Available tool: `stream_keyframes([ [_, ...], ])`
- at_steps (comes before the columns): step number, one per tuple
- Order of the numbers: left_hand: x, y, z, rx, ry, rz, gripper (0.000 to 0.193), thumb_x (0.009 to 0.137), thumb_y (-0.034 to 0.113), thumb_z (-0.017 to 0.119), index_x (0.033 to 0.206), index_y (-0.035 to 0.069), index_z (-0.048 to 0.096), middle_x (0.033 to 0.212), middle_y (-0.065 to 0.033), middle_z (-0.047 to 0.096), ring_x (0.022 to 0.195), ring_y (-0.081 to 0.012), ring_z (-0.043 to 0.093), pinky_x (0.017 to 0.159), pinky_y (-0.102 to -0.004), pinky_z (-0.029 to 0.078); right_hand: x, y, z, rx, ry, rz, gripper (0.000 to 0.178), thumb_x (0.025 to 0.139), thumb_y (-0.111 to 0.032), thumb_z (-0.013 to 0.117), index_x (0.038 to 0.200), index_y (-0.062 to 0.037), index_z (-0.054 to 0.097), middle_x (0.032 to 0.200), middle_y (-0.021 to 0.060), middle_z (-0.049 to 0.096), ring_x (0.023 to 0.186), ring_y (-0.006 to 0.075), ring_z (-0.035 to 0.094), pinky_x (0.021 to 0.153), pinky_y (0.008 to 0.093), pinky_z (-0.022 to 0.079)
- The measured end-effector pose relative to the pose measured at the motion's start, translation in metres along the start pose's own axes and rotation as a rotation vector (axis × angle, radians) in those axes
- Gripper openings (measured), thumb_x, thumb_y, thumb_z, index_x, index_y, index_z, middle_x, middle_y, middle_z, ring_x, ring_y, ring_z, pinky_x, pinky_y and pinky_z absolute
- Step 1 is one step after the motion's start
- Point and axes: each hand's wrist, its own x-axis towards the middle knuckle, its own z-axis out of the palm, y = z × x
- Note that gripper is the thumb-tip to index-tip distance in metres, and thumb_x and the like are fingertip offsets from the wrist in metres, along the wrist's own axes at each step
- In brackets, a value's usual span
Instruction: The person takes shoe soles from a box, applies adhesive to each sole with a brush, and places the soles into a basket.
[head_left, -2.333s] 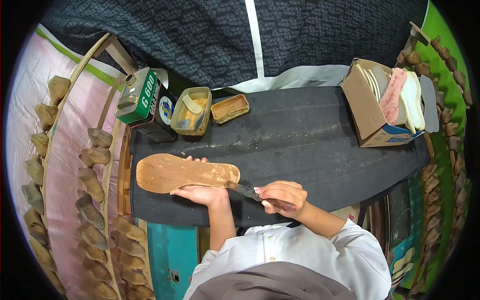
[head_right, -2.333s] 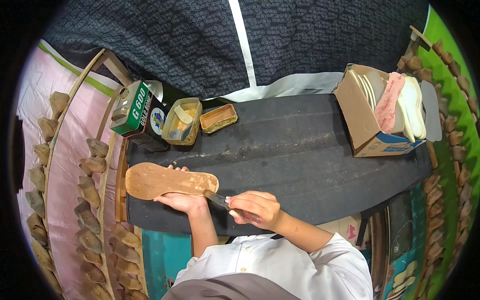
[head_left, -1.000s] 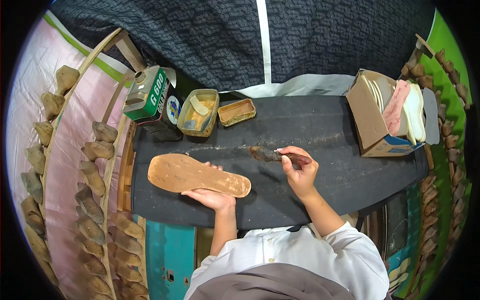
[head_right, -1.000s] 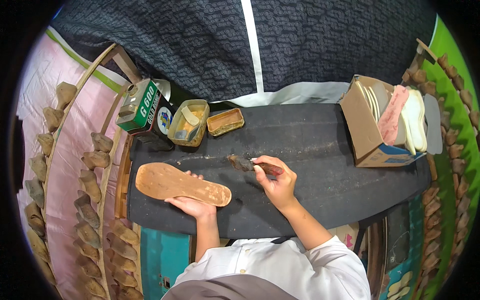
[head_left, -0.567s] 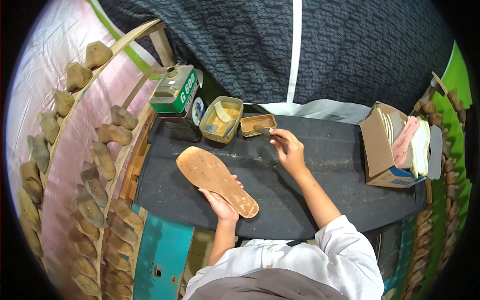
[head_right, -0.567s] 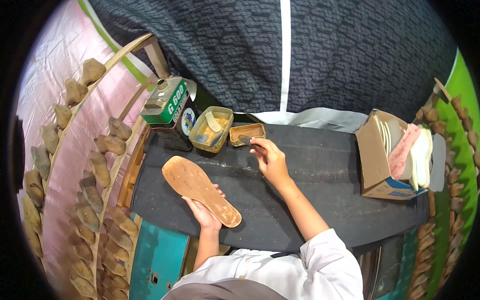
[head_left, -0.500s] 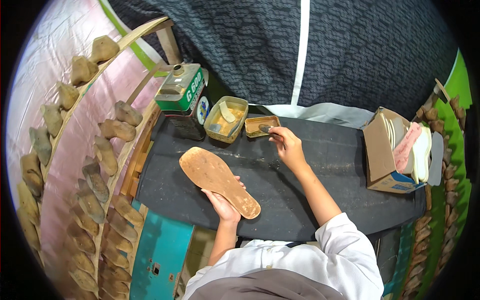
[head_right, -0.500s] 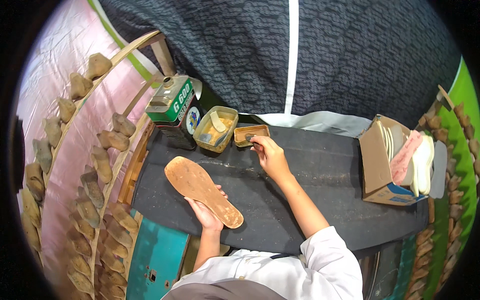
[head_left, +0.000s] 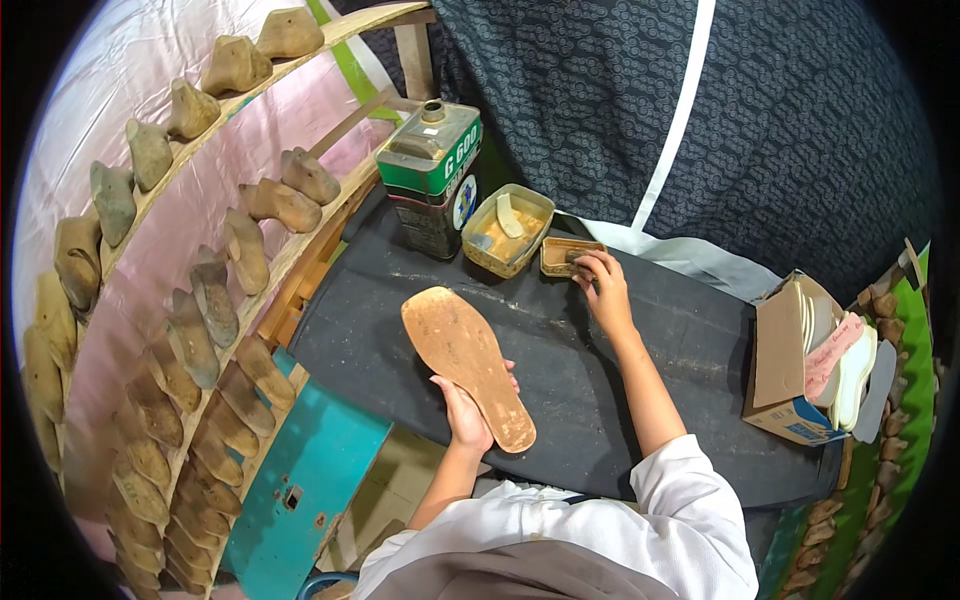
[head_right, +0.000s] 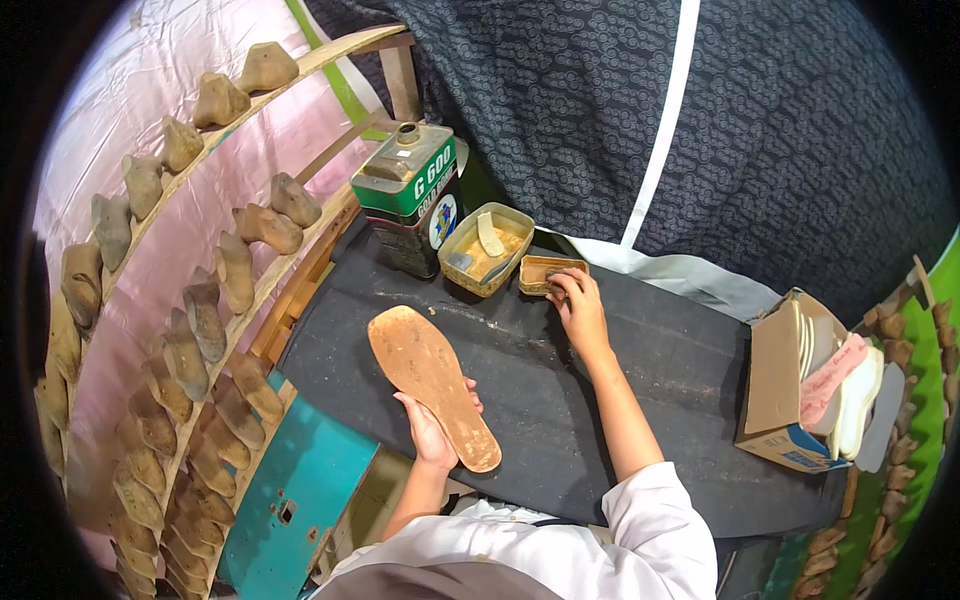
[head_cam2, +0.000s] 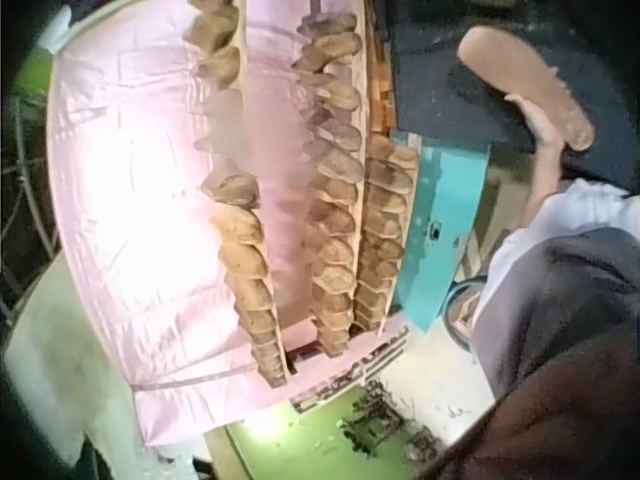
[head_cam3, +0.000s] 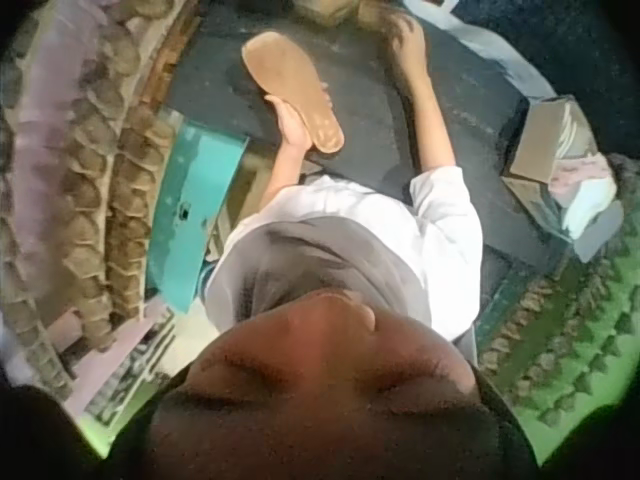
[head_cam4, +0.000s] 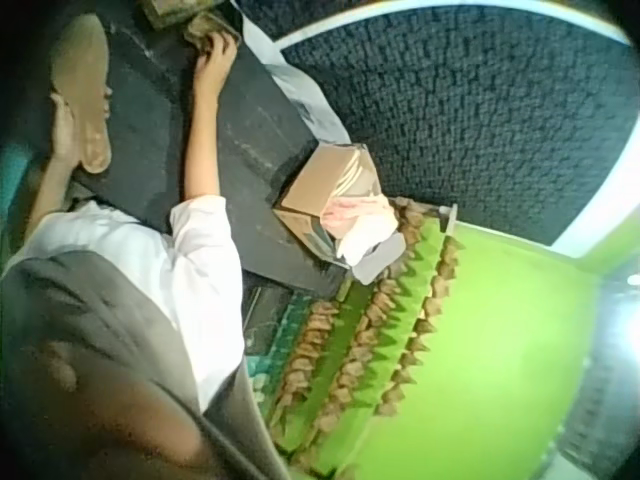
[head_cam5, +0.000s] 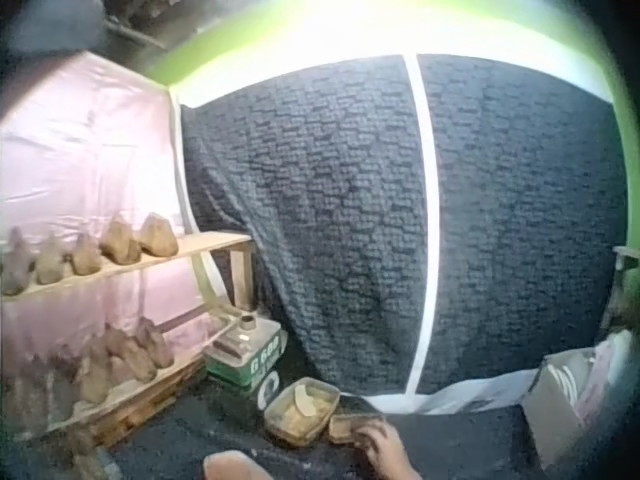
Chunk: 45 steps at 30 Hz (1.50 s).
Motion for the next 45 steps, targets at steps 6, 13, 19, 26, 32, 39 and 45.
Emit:
stream_keyframes([
  [6,0.001,-0.005,-0.005,0.044,-0.052,-0.008,0.08,0.083,0.069,0.016,0.125,0.004,0.038,0.105,-0.0135,0.054,0.083,-0.0217,0.056,0.074,-0.0352,0.049,-0.013,-0.042,-0.026,-0.093,0.041,0.146,0.066,0.068,-0.002,0.066,0.127,-0.008,0.039,0.127,0.0219,0.036,0.119,0.0396,0.034,0.099,0.0445,0.032],
  [13,-0.003,-0.017,0.0,0.116,-0.129,-0.025,0.088,0.08,0.07,0.021,0.138,0.005,0.02,0.134,-0.0187,0.037,0.112,-0.0265,0.048,0.097,-0.0409,0.038,-0.077,-0.136,-0.058,0.398,-0.308,0.286,0.074,0.068,-0.019,0.074,0.128,-0.0015,0.036,0.117,0.0204,0.047,0.107,0.0357,0.049,0.089,0.0393,0.042],
  [19,-0.025,-0.026,0.009,0.118,-0.224,0.007,0.077,0.087,0.061,0.019,0.14,0.006,0.014,0.139,-0.0173,0.032,0.124,-0.0271,0.038,0.103,-0.0409,0.033,-0.113,-0.156,-0.059,0.45,-0.456,0.308,0.082,0.064,-0.026,0.079,0.128,0.0002,0.036,0.118,0.0239,0.052,0.108,0.0356,0.053,0.089,0.0389,0.044],
  [26,-0.074,-0.056,-0.002,0.18,0.127,0.17,0.06,0.093,0.05,0.028,0.136,0.007,0.023,0.13,-0.0167,0.042,0.118,-0.0254,0.045,0.097,-0.0397,0.038,-0.153,-0.153,-0.086,0.416,-0.506,0.304,0.074,0.064,-0.02,0.079,0.124,0.0031,0.042,0.109,0.0233,0.057,0.101,0.0327,0.059,0.084,0.0357,0.047],
  [32,-0.143,-0.065,0.002,0.242,0.351,0.188,0.059,0.092,0.024,0.051,0.139,0.009,0.017,0.108,-0.0131,0.057,0.091,-0.0203,0.06,0.08,-0.0322,0.047,-0.184,-0.145,-0.117,0.389,-0.585,0.252,0.066,0.063,-0.016,0.079,0.117,0.0052,0.049,0.107,0.021,0.059,0.098,0.0279,0.061,0.083,0.0332,0.048],
  [39,-0.245,-0.102,-0.008,0.161,0.609,0.374,0.068,0.089,0.015,0.055,0.141,0.013,0.012,0.107,-0.014,0.055,0.092,-0.021,0.06,0.082,-0.0334,0.046,-0.239,-0.162,-0.136,0.472,-0.78,0.096,0.067,0.06,-0.01,0.078,0.12,0.0008,0.05,0.106,0.0189,0.06,0.097,0.0279,0.061,0.081,0.0331,0.049],
  [45,-0.332,-0.104,-0.023,0.169,0.869,0.596,0.062,0.088,0.012,0.056,0.139,0.011,0.02,0.108,-0.0108,0.053,0.092,-0.017,0.057,0.083,-0.0312,0.046,-0.278,-0.21,-0.136,0.546,-0.893,-0.158,0.066,0.061,-0.012,0.076,0.121,-0.0077,0.051,0.104,0.0152,0.06,0.09,0.0309,0.062,0.075,0.0352,0.051],
])
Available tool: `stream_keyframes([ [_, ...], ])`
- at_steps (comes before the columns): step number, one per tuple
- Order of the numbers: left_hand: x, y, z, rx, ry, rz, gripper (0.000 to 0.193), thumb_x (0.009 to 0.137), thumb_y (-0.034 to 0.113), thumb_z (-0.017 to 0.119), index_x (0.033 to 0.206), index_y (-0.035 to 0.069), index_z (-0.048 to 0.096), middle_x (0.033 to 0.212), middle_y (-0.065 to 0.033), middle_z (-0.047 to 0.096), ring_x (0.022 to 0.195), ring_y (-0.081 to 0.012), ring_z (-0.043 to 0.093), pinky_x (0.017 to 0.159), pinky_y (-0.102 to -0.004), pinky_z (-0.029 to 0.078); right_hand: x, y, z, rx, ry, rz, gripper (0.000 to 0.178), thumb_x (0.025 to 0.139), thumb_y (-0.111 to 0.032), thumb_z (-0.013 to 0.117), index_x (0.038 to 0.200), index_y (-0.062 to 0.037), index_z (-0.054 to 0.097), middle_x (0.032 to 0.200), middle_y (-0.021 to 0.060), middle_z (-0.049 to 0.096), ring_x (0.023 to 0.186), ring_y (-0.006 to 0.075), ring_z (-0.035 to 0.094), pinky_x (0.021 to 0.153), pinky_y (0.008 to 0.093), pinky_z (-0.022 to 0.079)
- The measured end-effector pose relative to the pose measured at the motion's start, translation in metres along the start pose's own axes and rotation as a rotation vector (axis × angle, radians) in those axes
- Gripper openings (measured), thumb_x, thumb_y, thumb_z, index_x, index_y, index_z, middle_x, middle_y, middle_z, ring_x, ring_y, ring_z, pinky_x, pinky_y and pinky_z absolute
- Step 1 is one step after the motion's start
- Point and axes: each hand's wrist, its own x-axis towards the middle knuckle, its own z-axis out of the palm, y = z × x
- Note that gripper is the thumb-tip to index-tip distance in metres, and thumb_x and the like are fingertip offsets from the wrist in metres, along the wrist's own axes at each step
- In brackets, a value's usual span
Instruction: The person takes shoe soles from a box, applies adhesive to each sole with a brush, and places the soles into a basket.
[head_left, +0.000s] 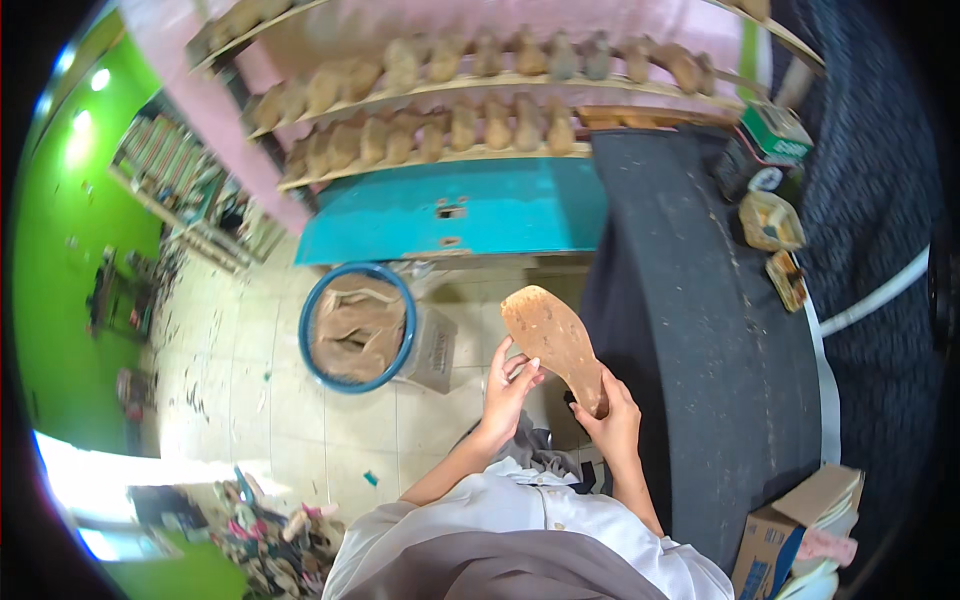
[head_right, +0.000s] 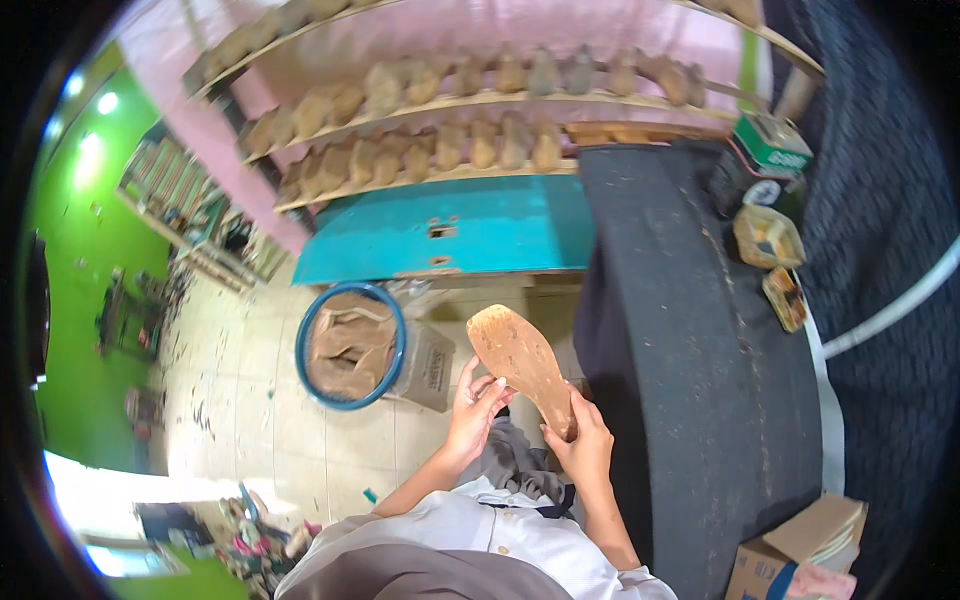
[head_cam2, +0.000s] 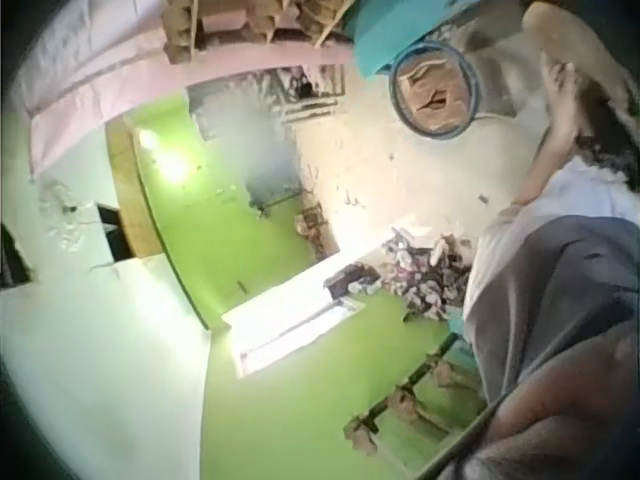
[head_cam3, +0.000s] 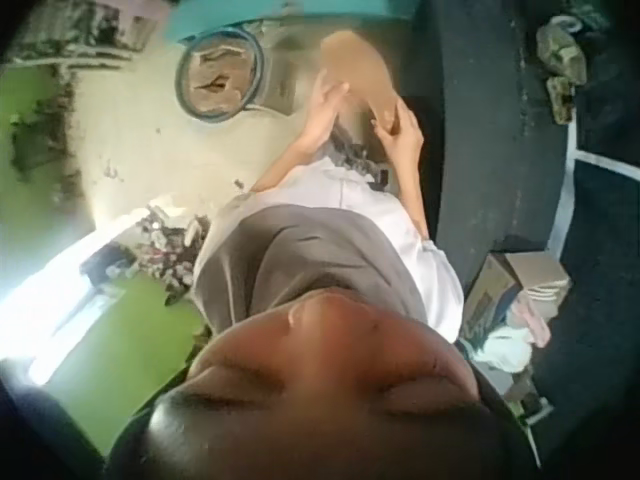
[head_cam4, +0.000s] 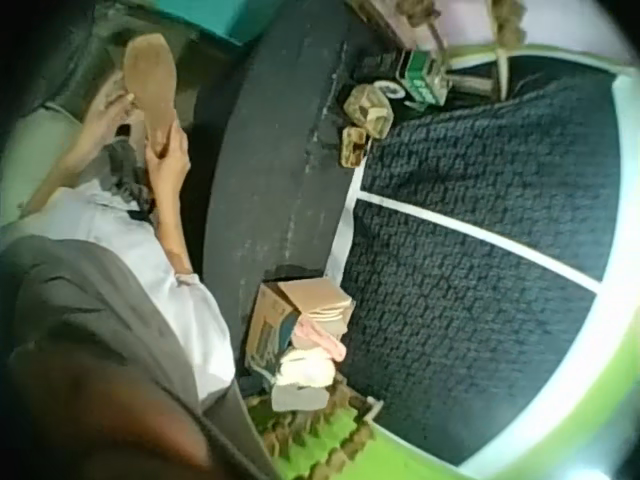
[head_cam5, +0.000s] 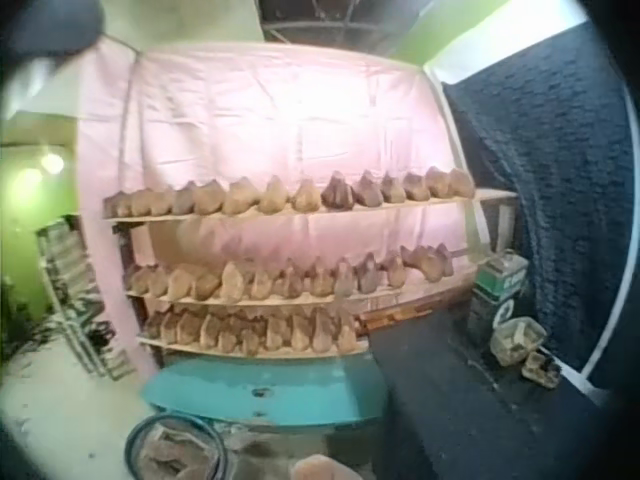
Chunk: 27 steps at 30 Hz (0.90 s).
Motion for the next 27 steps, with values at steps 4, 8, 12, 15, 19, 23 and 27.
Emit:
stream_keyframes([
  [4,-0.017,0.024,-0.042,-0.146,0.113,0.059,0.059,0.091,0.016,0.051,0.14,0.008,0.019,0.111,-0.0097,0.053,0.096,-0.0163,0.055,0.086,-0.0323,0.044,0.005,-0.016,0.026,0.087,-0.128,-0.112,0.066,0.058,-0.008,0.077,0.119,-0.0013,0.052,0.102,0.0168,0.06,0.092,0.0291,0.061,0.079,0.0333,0.049],
  [8,-0.034,0.048,-0.104,-0.258,0.329,0.226,0.051,0.094,0.018,0.046,0.138,0.007,0.025,0.12,-0.0104,0.052,0.104,-0.0185,0.054,0.089,-0.0338,0.043,0.012,-0.043,0.06,0.059,-0.379,-0.246,0.066,0.057,-0.012,0.076,0.118,-0.004,0.053,0.102,0.0163,0.06,0.092,0.0311,0.06,0.08,0.0348,0.049],
  [12,-0.051,0.06,-0.166,-0.289,0.428,0.233,0.044,0.094,0.018,0.046,0.135,0.007,0.033,0.12,-0.0092,0.051,0.106,-0.0186,0.054,0.09,-0.0341,0.043,0.009,-0.062,0.105,0.068,-0.562,-0.32,0.066,0.058,-0.014,0.073,0.12,-0.0104,0.051,0.103,0.0144,0.058,0.093,0.0317,0.059,0.08,0.0372,0.049],
  [15,-0.056,0.066,-0.207,-0.35,0.507,0.235,0.042,0.094,0.017,0.045,0.133,0.006,0.034,0.118,-0.0089,0.053,0.104,-0.0188,0.055,0.09,-0.0344,0.044,0.012,-0.083,0.141,0.062,-0.674,-0.352,0.071,0.06,-0.017,0.074,0.125,-0.0123,0.047,0.103,0.0141,0.057,0.093,0.0327,0.059,0.079,0.0385,0.049],
  [19,-0.045,0.085,-0.257,-0.389,0.577,0.238,0.039,0.094,0.017,0.046,0.131,0.006,0.037,0.117,-0.0087,0.053,0.102,-0.0189,0.056,0.089,-0.0346,0.044,0.019,-0.113,0.19,0.061,-0.649,-0.31,0.063,0.06,-0.015,0.077,0.116,-0.0074,0.049,0.104,0.0171,0.055,0.096,0.0344,0.056,0.082,0.0389,0.046],
  [23,-0.023,0.11,-0.305,-0.425,0.623,0.218,0.036,0.093,0.016,0.048,0.126,0.006,0.04,0.113,-0.007,0.055,0.1,-0.0176,0.056,0.086,-0.0323,0.046,0.037,-0.148,0.236,0.124,-0.513,-0.307,0.056,0.059,-0.011,0.077,0.108,-0.0049,0.05,0.103,0.0158,0.054,0.095,0.0339,0.055,0.081,0.0397,0.046],
  [27,0.004,0.13,-0.348,-0.377,0.579,0.177,0.035,0.091,0.014,0.051,0.124,0.007,0.041,0.105,-0.0046,0.057,0.092,-0.0144,0.058,0.081,-0.0289,0.047,0.06,-0.163,0.283,0.098,-0.405,-0.36,0.058,0.055,-0.007,0.079,0.107,-0.0067,0.053,0.102,0.0136,0.053,0.092,0.0324,0.053,0.082,0.0393,0.044],
])
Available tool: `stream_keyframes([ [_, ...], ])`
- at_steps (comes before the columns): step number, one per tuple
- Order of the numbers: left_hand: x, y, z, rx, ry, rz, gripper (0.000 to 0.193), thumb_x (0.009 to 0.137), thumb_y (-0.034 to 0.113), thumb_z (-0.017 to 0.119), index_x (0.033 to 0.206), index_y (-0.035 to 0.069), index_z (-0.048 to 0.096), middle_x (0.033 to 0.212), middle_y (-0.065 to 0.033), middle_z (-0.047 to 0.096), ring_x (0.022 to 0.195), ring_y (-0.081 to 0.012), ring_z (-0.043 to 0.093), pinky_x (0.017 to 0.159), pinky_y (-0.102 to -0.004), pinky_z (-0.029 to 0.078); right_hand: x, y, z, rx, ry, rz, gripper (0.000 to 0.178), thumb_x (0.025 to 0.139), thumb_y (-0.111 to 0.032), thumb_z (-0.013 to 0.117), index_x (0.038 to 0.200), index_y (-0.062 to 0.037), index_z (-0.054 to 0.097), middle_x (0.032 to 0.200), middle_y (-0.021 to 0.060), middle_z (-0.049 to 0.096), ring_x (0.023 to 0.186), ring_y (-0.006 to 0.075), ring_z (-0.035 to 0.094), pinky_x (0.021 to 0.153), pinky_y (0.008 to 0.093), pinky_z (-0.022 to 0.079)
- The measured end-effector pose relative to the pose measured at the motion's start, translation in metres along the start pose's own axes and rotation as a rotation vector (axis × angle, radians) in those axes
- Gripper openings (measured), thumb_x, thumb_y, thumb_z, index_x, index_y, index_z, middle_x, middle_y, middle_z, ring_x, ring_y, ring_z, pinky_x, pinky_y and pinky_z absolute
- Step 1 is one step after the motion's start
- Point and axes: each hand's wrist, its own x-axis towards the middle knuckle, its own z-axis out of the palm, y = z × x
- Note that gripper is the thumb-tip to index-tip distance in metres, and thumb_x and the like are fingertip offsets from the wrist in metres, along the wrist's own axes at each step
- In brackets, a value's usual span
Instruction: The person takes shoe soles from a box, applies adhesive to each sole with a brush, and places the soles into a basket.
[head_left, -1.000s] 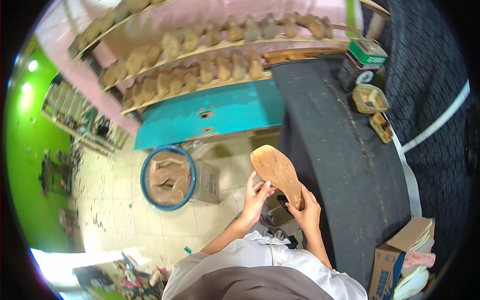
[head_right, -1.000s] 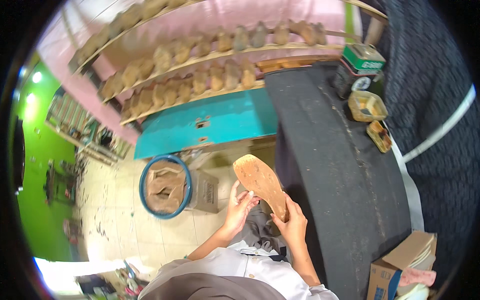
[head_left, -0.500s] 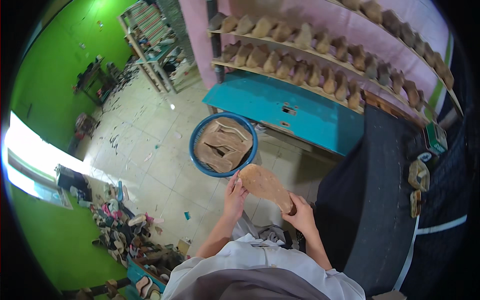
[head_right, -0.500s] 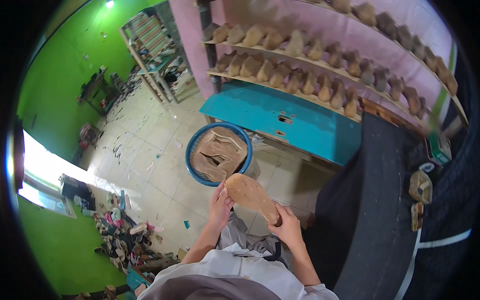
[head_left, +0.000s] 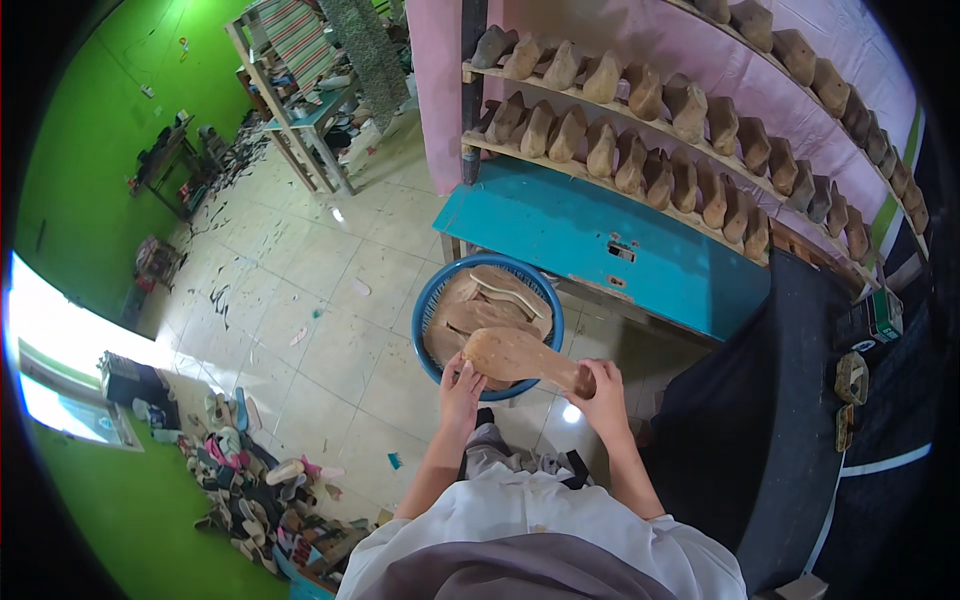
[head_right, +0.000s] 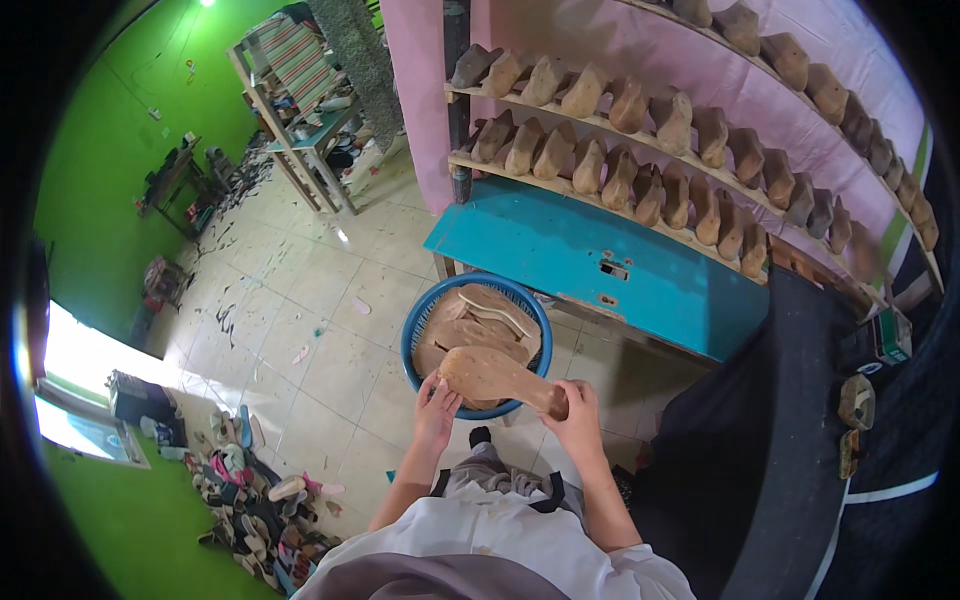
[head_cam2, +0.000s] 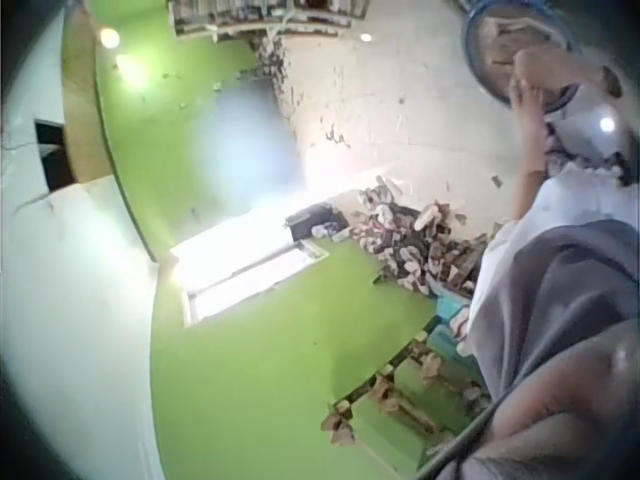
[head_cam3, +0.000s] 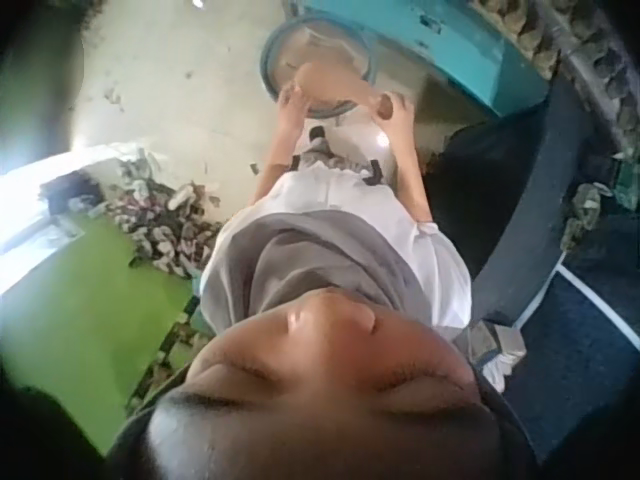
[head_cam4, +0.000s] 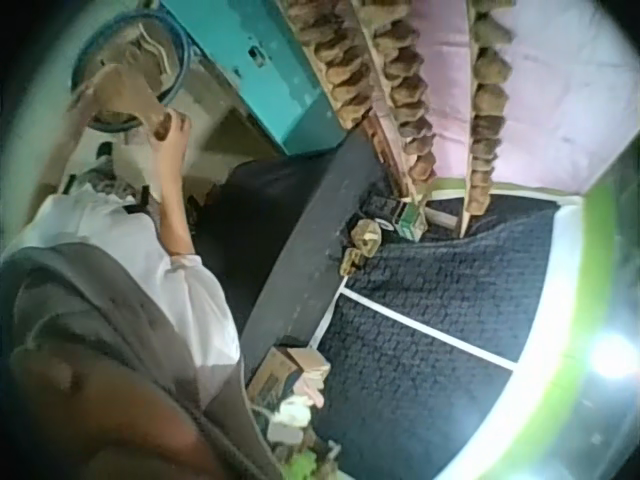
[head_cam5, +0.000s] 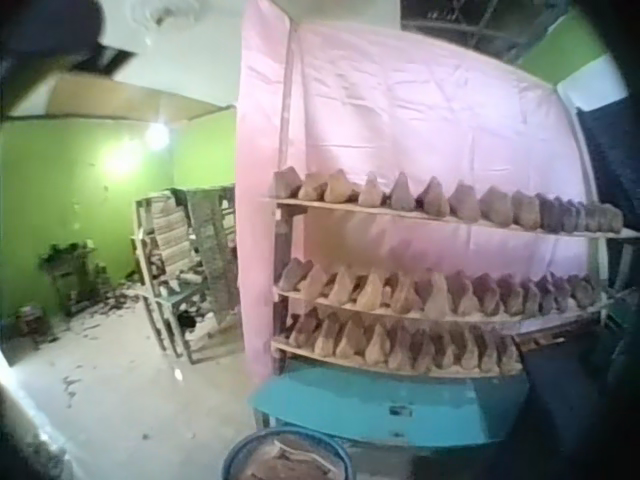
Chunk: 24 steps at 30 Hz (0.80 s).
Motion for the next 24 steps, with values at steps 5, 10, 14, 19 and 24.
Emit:
stream_keyframes([
  [5,0.059,0.011,-0.016,0.104,-0.052,-0.047,0.034,0.089,0.01,0.054,0.121,0.006,0.044,0.096,-0.0032,0.057,0.084,-0.0118,0.057,0.076,-0.0253,0.048,0.043,0.021,0.039,-0.15,0.069,0.065,0.059,0.051,-0.009,0.081,0.106,-0.013,0.058,0.101,0.0102,0.053,0.093,0.0307,0.05,0.083,0.0403,0.041],
  [10,0.125,0.008,-0.034,0.195,-0.009,-0.104,0.035,0.086,0.006,0.058,0.119,0.005,0.046,0.094,-0.0029,0.056,0.08,-0.0103,0.057,0.072,-0.0228,0.049,0.078,0.064,0.086,-0.102,0.002,0.114,0.059,0.051,-0.01,0.081,0.106,-0.0136,0.058,0.103,0.0094,0.054,0.097,0.0316,0.048,0.084,0.0406,0.041],
  [14,0.186,-0.001,-0.043,0.339,0.021,-0.122,0.035,0.083,0.007,0.062,0.115,0.003,0.048,0.092,-0.0032,0.056,0.08,-0.0112,0.056,0.072,-0.0227,0.049,0.11,0.095,0.122,-0.079,-0.007,0.144,0.061,0.051,-0.009,0.081,0.107,-0.0138,0.056,0.105,0.0096,0.054,0.099,0.0326,0.048,0.086,0.0403,0.041],
  [19,0.244,-0.016,-0.037,0.599,0.082,0.006,0.035,0.079,0.012,0.068,0.11,0.002,0.054,0.09,-0.0065,0.061,0.08,-0.0134,0.058,0.07,-0.024,0.047,0.148,0.124,0.149,-0.104,-0.019,0.168,0.06,0.052,-0.011,0.081,0.106,-0.0112,0.054,0.099,0.0102,0.054,0.093,0.0309,0.049,0.086,0.0404,0.039],
  [24,0.294,-0.024,-0.07,0.88,0.164,0.079,0.038,0.075,0.017,0.071,0.105,0.001,0.056,0.088,-0.0108,0.063,0.081,-0.0164,0.061,0.072,-0.0275,0.048,0.173,0.134,0.178,-0.083,-0.134,0.206,0.063,0.055,-0.015,0.081,0.11,-0.0113,0.051,0.107,0.0132,0.05,0.103,0.0355,0.047,0.09,0.0438,0.039],
])
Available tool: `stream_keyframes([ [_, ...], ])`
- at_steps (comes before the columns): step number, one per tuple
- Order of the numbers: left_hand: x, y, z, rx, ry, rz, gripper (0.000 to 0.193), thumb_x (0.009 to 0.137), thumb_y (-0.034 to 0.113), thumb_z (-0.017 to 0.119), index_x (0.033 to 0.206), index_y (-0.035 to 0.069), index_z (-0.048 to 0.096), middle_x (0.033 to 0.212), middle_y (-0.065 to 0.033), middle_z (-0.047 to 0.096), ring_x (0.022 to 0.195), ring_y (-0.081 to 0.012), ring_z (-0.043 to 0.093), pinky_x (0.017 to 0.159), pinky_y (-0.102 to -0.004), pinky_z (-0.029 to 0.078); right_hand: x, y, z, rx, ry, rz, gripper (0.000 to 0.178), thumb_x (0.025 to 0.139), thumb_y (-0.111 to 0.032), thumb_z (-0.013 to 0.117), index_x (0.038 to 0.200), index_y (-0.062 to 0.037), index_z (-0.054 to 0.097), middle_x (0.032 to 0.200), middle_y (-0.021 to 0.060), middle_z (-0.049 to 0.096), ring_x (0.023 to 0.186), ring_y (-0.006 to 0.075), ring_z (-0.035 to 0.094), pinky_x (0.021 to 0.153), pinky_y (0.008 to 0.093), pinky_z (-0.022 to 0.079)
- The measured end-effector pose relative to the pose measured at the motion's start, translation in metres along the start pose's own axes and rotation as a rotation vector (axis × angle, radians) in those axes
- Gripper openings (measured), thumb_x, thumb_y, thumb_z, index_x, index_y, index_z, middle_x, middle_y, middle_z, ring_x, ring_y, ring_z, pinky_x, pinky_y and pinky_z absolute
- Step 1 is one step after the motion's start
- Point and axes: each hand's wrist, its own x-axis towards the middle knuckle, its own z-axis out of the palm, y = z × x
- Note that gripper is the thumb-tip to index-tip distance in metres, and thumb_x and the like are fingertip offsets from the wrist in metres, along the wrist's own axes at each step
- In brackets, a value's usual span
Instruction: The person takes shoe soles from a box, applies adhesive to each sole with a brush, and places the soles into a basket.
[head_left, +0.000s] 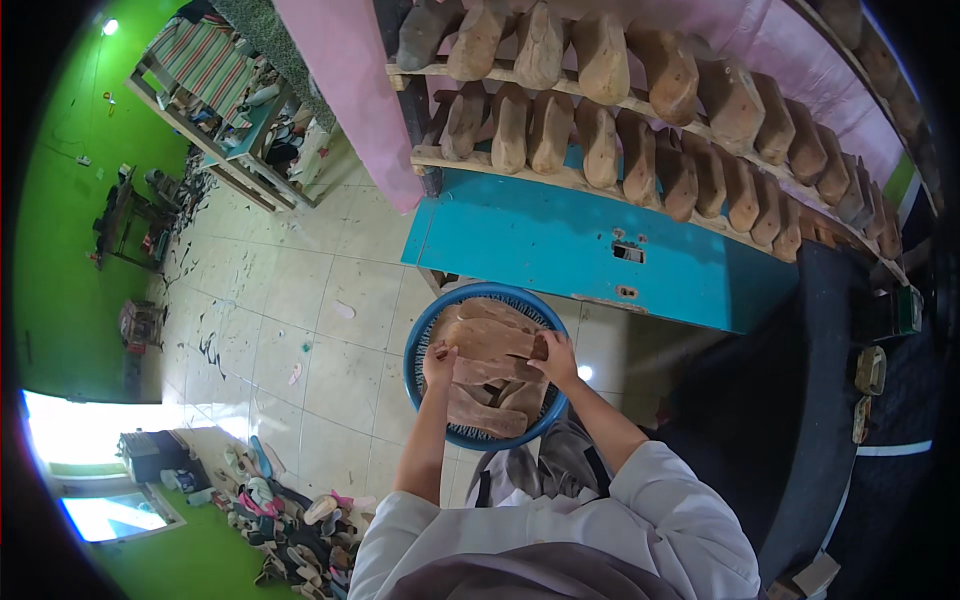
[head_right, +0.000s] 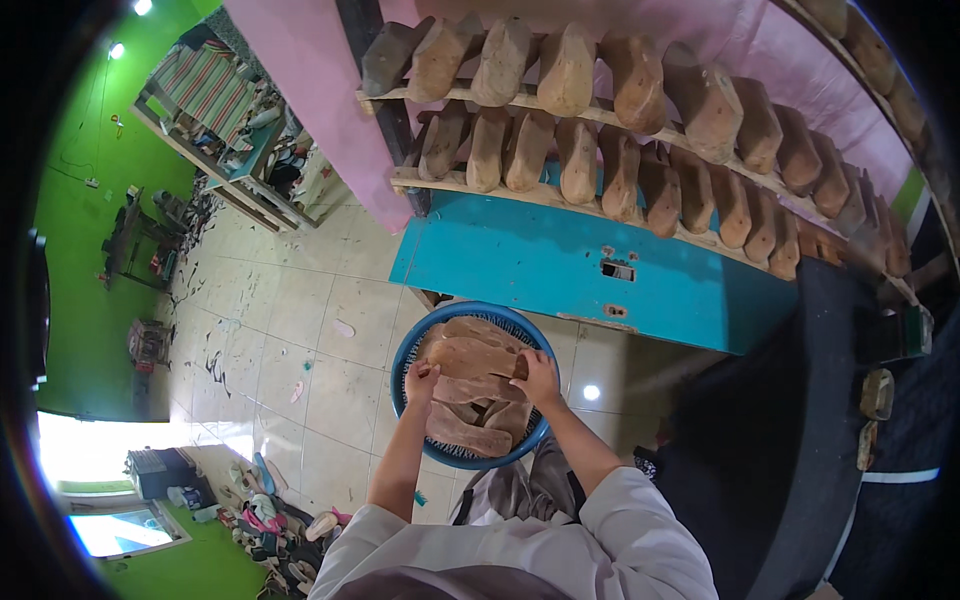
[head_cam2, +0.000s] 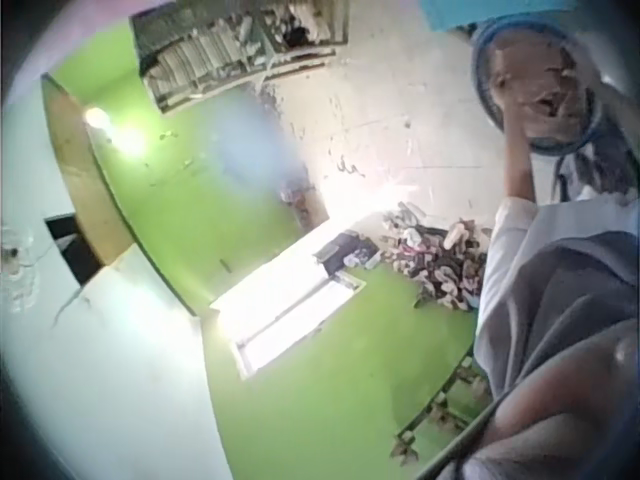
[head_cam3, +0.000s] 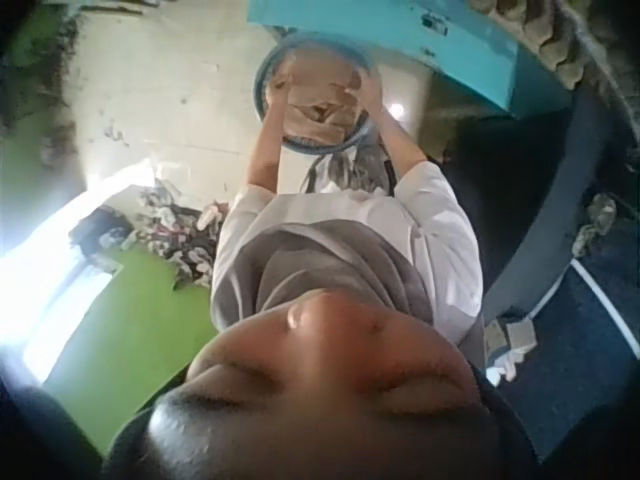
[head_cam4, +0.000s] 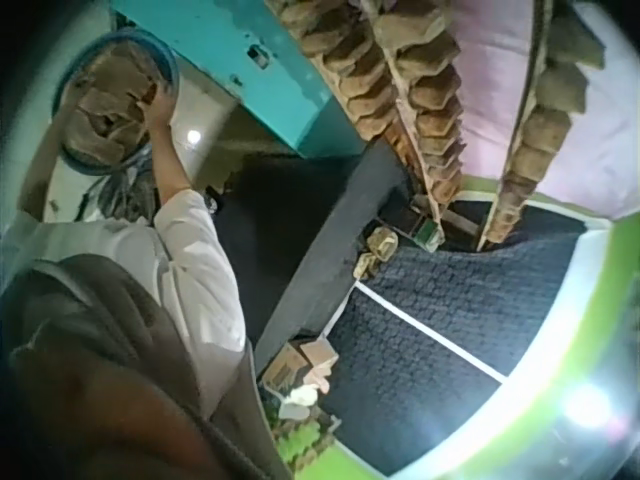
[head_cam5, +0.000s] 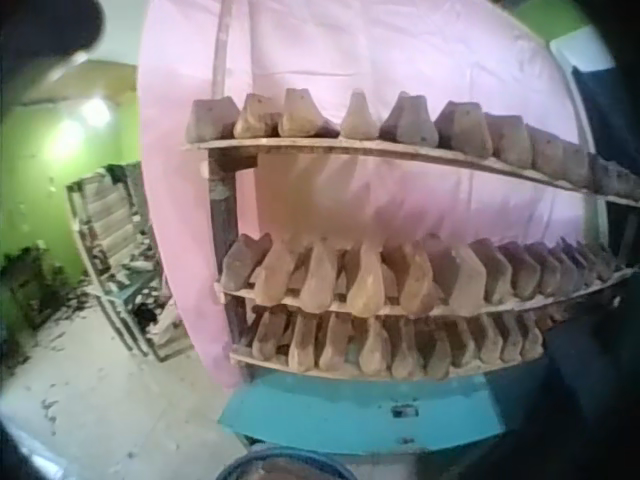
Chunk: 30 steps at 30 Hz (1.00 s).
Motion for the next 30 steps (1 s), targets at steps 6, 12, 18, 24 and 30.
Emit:
stream_keyframes([
  [6,0.009,0.006,0.014,0.333,0.043,0.008,0.044,0.07,0.022,0.075,0.103,0.002,0.054,0.089,-0.0099,0.061,0.074,-0.0177,0.057,0.067,-0.029,0.047,0.018,0.011,0.015,-0.185,-0.213,0.187,0.067,0.061,-0.025,0.078,0.12,-0.015,0.047,0.12,0.011,0.043,0.114,0.0326,0.041,0.09,0.0445,0.04],
  [12,0.007,0.013,0.024,0.52,0.139,0.127,0.06,0.062,0.033,0.081,0.104,0.003,0.051,0.097,-0.0157,0.057,0.09,-0.0302,0.055,0.08,-0.0376,0.045,0.017,0.011,0.026,-0.298,-0.222,0.114,0.065,0.063,-0.03,0.076,0.121,-0.0185,0.047,0.12,0.0094,0.043,0.116,0.0296,0.039,0.091,0.0441,0.037],
  [18,0.012,0.01,0.024,0.645,0.137,0.201,0.06,0.059,0.031,0.082,0.102,0.003,0.051,0.094,-0.0153,0.056,0.092,-0.0328,0.053,0.081,-0.04,0.043,0.018,0.011,0.026,-0.322,-0.206,0.112,0.063,0.062,-0.032,0.076,0.118,-0.0195,0.05,0.121,0.0082,0.043,0.115,0.0295,0.039,0.09,0.0447,0.037],
  [24,0.008,0.012,0.026,0.609,0.143,0.216,0.06,0.06,0.028,0.081,0.106,0.005,0.048,0.097,-0.0167,0.054,0.097,-0.0346,0.05,0.084,-0.0432,0.041,0.015,0.008,0.015,-0.234,-0.184,0.135,0.069,0.06,-0.032,0.078,0.12,-0.0169,0.047,0.12,0.0091,0.043,0.114,0.0316,0.039,0.091,0.0438,0.037],
  [30,-0.016,0.016,0.015,0.52,0.278,0.333,0.068,0.066,0.022,0.075,0.122,0.006,0.04,0.109,-0.0185,0.048,0.103,-0.0353,0.045,0.089,-0.0449,0.036,-0.017,0.015,-0.005,-0.054,-0.015,0.037,0.071,0.06,-0.029,0.079,0.12,-0.0106,0.045,0.115,0.0148,0.042,0.107,0.0357,0.041,0.091,0.0437,0.037],
])
